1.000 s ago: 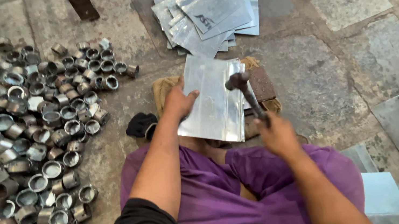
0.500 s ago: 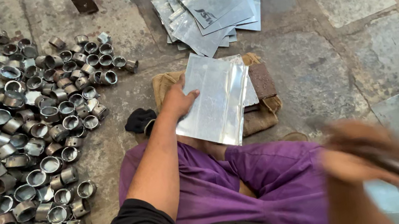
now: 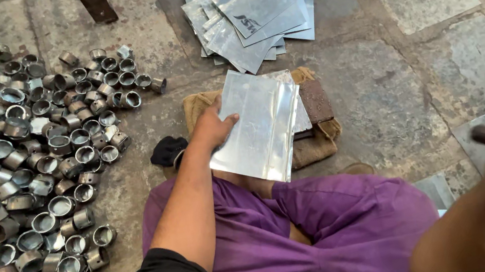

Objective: The person sits on the floor and repeatedly strikes a rectangular metal sheet with a hammer. They hold the sheet on a small wooden block and strike it multiple times, then move the sheet aside and pick up another one to continue hammering.

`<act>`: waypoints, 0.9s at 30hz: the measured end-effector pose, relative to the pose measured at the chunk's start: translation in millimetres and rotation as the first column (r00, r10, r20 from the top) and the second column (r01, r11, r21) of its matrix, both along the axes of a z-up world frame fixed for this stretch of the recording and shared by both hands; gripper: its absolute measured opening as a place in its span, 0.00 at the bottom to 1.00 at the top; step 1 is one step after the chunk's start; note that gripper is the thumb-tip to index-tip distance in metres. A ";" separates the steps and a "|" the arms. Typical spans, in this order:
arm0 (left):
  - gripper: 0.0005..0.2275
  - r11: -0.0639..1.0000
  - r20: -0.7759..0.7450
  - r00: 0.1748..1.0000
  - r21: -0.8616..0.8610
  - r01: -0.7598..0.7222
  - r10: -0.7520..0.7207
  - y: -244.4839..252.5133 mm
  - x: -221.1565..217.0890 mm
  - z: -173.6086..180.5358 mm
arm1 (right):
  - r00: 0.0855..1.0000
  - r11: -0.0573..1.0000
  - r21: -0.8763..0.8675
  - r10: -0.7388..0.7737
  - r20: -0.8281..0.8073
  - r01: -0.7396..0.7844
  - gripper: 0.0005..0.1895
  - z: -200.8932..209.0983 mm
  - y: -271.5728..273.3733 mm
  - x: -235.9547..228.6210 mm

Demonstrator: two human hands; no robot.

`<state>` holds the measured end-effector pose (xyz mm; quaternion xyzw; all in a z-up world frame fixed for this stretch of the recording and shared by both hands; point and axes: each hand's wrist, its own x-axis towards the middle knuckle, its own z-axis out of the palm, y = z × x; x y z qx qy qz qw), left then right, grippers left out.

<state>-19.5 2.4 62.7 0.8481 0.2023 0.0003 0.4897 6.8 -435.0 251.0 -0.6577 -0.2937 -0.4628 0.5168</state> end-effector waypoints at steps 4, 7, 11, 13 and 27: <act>0.37 1.000 -0.033 0.999 0.013 -0.027 0.028 -2.7 -2.1 1.5 | 0.938 0.935 -0.350 -0.175 -0.300 0.063 0.16 -126.1 27.5 -20.2; 0.37 0.999 -0.051 0.998 0.012 -0.037 0.037 -2.2 -2.8 6.9 | 0.736 0.723 -0.640 -0.281 -0.616 -0.259 0.15 -193.5 82.0 -31.5; 0.37 0.999 -0.047 0.998 -0.008 -0.044 0.043 -3.1 -3.3 6.3 | 0.438 0.772 -0.555 -0.402 -0.804 -0.311 0.14 -143.7 97.2 -34.8; 0.37 1.000 -0.062 0.998 -0.007 -0.026 0.026 -2.8 -2.3 2.2 | 0.654 0.875 -0.433 -0.199 -0.730 -0.217 0.13 -103.7 91.1 -37.0; 0.37 0.998 -0.076 0.996 0.050 -0.034 0.038 -1.0 0.4 1.0 | 0.690 0.714 -0.625 -0.281 -0.667 -0.314 0.14 -192.0 92.8 -22.9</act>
